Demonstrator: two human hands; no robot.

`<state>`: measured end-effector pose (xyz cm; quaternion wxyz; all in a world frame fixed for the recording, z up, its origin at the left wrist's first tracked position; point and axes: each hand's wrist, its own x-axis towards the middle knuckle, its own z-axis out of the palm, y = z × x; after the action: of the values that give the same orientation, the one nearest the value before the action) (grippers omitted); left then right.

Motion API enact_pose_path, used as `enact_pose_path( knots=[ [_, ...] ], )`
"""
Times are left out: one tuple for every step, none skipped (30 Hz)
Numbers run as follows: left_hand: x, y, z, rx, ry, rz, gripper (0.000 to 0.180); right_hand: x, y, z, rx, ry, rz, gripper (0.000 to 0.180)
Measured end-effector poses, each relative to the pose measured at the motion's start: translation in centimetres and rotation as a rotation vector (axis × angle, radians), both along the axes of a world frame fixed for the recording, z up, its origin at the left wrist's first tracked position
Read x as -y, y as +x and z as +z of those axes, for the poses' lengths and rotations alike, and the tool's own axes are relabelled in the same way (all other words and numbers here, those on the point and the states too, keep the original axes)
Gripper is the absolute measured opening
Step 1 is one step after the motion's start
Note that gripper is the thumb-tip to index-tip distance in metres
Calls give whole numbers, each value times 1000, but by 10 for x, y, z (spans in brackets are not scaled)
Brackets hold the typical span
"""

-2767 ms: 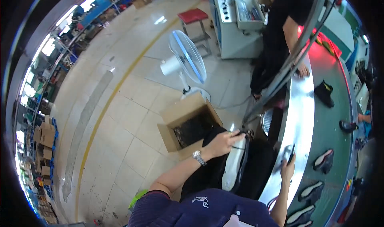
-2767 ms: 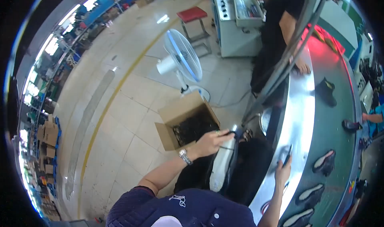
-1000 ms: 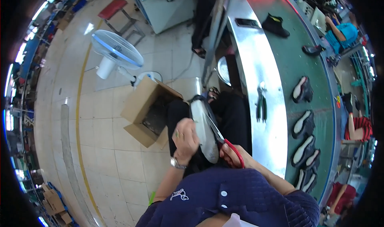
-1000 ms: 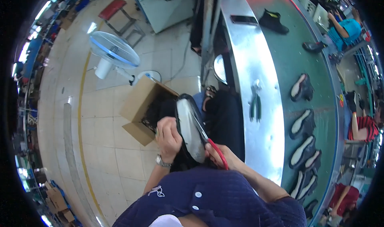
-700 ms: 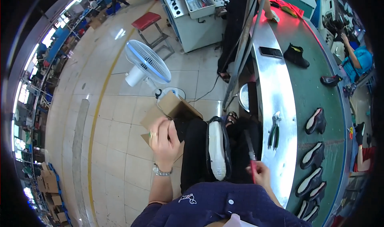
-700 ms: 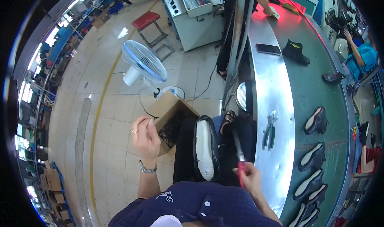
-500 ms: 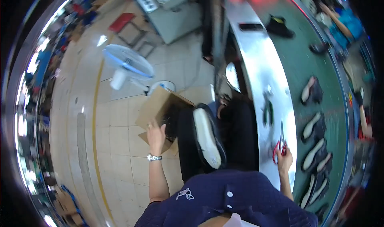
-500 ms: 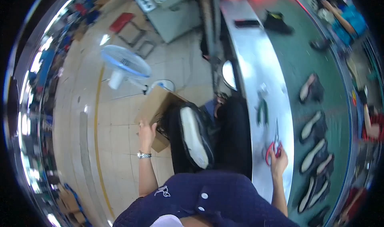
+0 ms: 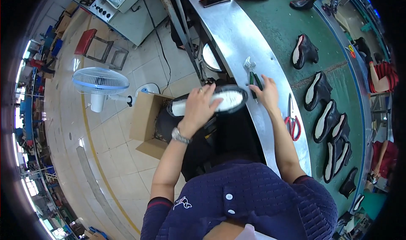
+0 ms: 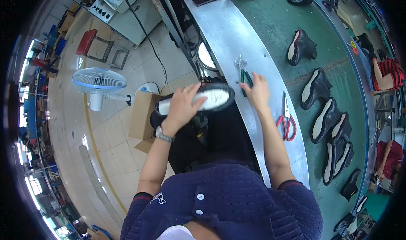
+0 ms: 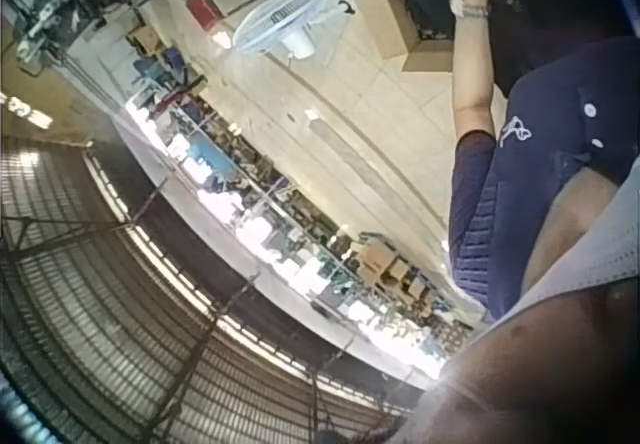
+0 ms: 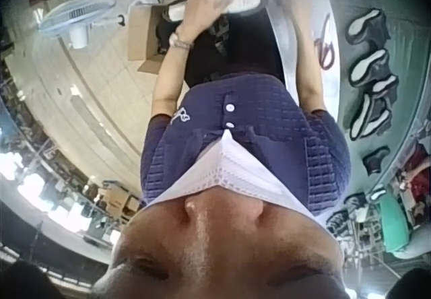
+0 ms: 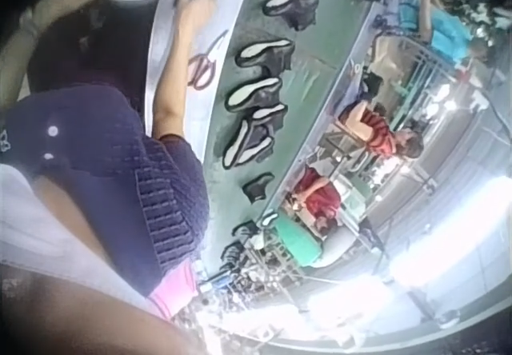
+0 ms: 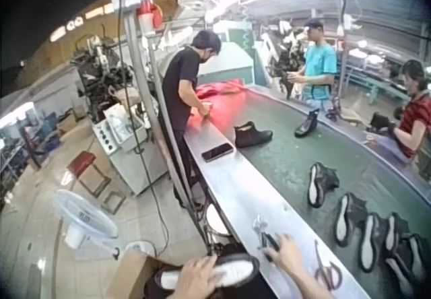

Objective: Trimming and checking shoe components during the assembly process.

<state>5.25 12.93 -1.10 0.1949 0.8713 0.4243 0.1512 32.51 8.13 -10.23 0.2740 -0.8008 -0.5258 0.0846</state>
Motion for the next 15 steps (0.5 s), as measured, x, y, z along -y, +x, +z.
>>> enact_pose_path(
  knots=[
    [-17, -2, 1, 57, -62, 12, 46, -17, -9, -3, 34, -62, 10, 63],
    [-34, -7, 2, 115, -122, 21, 45, -28, -16, -7, 71, -122, 17, 64],
    [-46, -10, 4, 147, -117, 36, 42, -35, -20, -14, 103, -116, 11, 57],
    [-57, -12, 6, 150, -105, 40, 42, -39, -18, -21, 106, -104, 15, 57],
    [-66, -13, 8, 143, -159, 56, 41, -39, -12, -26, 124, -122, 46, 54],
    [-74, -15, 8, 134, -213, 71, 42, -41, -6, -30, 141, -140, 76, 51],
    [-75, -16, 1, 182, -46, 57, 34, -41, 1, -25, 69, -151, 152, 49],
    [-78, -15, -6, 185, -37, 60, 34, -43, 7, -20, 73, -143, 156, 49],
    [-80, -10, -13, 56, 54, 84, 30, -42, 15, -11, -463, -238, 121, 51],
    [-82, -8, -16, -74, 142, 108, 29, -40, 18, 4, -1001, -326, 78, 52],
    [-84, -15, -18, -78, 141, 128, 29, -34, -12, 53, -843, -309, 135, 57],
    [-87, -11, -15, -5, 144, 144, 29, -34, -13, 70, -833, -301, 129, 57],
    [-89, -9, -15, 64, 142, 164, 30, -33, -14, 80, -816, -262, 260, 58],
    [-93, -8, -16, 72, 144, 165, 30, -33, -16, 92, -797, -223, 393, 60],
    [-100, -8, -20, 77, 169, 245, 32, -39, -17, 112, -828, -395, 515, 67]
  ],
)
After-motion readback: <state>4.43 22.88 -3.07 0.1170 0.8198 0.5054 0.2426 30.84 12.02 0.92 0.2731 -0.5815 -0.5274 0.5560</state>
